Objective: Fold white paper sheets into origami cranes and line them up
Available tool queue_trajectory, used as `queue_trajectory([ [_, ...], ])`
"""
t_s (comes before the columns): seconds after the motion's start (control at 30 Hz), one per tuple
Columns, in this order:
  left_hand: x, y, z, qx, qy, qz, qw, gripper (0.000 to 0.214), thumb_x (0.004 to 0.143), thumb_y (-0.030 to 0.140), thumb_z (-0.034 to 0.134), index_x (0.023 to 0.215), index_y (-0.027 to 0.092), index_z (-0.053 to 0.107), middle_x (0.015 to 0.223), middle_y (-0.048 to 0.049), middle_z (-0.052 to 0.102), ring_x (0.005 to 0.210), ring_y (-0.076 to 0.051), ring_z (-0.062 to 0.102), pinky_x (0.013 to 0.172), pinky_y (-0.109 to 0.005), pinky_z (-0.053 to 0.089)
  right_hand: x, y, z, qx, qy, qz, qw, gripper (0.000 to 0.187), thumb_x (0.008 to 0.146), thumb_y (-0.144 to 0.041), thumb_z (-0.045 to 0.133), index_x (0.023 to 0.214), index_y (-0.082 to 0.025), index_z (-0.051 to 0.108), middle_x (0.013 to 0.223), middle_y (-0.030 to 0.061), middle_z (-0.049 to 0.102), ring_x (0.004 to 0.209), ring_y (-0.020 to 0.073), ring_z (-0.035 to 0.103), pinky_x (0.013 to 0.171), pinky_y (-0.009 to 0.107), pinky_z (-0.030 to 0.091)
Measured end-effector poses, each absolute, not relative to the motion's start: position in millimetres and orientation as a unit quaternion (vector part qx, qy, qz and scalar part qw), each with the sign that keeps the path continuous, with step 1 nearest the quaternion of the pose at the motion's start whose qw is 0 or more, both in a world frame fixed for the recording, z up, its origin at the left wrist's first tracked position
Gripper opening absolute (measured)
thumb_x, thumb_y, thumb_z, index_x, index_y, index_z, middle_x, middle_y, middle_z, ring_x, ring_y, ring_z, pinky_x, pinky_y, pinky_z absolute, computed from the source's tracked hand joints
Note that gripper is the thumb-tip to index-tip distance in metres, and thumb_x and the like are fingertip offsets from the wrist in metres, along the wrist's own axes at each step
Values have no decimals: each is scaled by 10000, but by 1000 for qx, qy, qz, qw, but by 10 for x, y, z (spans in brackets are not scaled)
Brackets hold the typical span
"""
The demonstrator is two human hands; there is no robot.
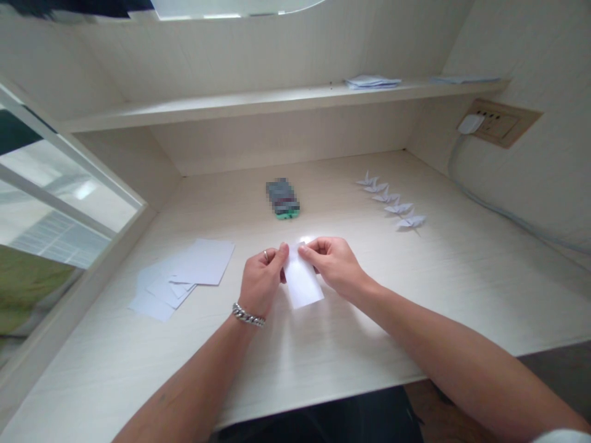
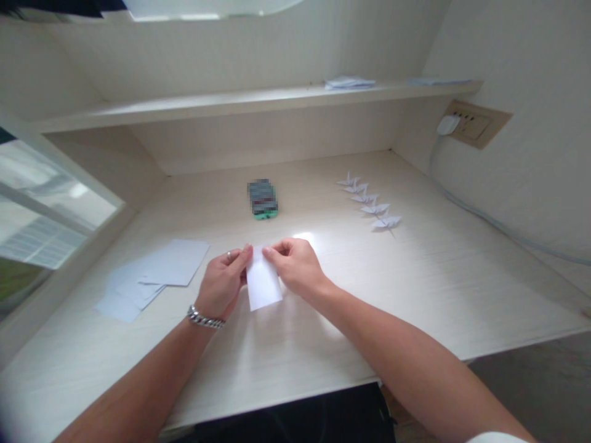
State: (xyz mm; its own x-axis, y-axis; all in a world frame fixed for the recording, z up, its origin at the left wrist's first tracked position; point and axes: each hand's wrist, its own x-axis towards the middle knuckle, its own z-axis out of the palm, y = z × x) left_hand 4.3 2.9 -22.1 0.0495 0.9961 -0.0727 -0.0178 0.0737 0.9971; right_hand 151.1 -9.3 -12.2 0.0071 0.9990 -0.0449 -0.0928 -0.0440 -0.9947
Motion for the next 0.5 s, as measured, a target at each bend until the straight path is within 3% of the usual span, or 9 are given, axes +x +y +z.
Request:
queue_trajectory([
  [0.23, -6, 90, -130, 433, 538, 559, 459, 486, 691, 564, 720, 505, 164, 514, 443, 37, 493, 398, -69, 412, 398, -200, 314, 1523, -81, -141, -507, -464, 507, 521, 298, 718, -430, 689, 696, -134, 662, 647, 40, 640, 556, 123, 527, 514, 259, 404],
  [0.33, -7, 53, -96, 454, 499, 476, 564, 465, 669, 589, 722, 615, 140, 614, 538, -10, 597, 473, -104, 524, 458, -213, 401, 1558, -70, -168, -507, -473, 491, 527, 329, 737, -457, 680, 722, -128, 676, 683, 57, 662, 584, 136, 551, 537, 267, 428],
  [0.4, 24, 10, -105, 488, 450, 401, 631, 387, 598, 476, 816, 681, 134, 656, 624, -25, 649, 525, -121, 560, 517, -236, 448, 1576, -59, -190, -504, -481, 482, 532, 337, 748, -466, 677, 743, -129, 683, 706, 67, 676, 605, 148, 571, 550, 274, 445],
  [0.5, 72, -28, -150, 508, 460, 384, 619, 349, 569, 402, 844, 580, 137, 618, 579, -10, 623, 489, -100, 519, 464, -214, 383, 1589, -43, -208, -512, -486, 461, 538, 345, 761, -480, 667, 740, -135, 684, 702, 69, 678, 616, 157, 584, 549, 276, 449],
])
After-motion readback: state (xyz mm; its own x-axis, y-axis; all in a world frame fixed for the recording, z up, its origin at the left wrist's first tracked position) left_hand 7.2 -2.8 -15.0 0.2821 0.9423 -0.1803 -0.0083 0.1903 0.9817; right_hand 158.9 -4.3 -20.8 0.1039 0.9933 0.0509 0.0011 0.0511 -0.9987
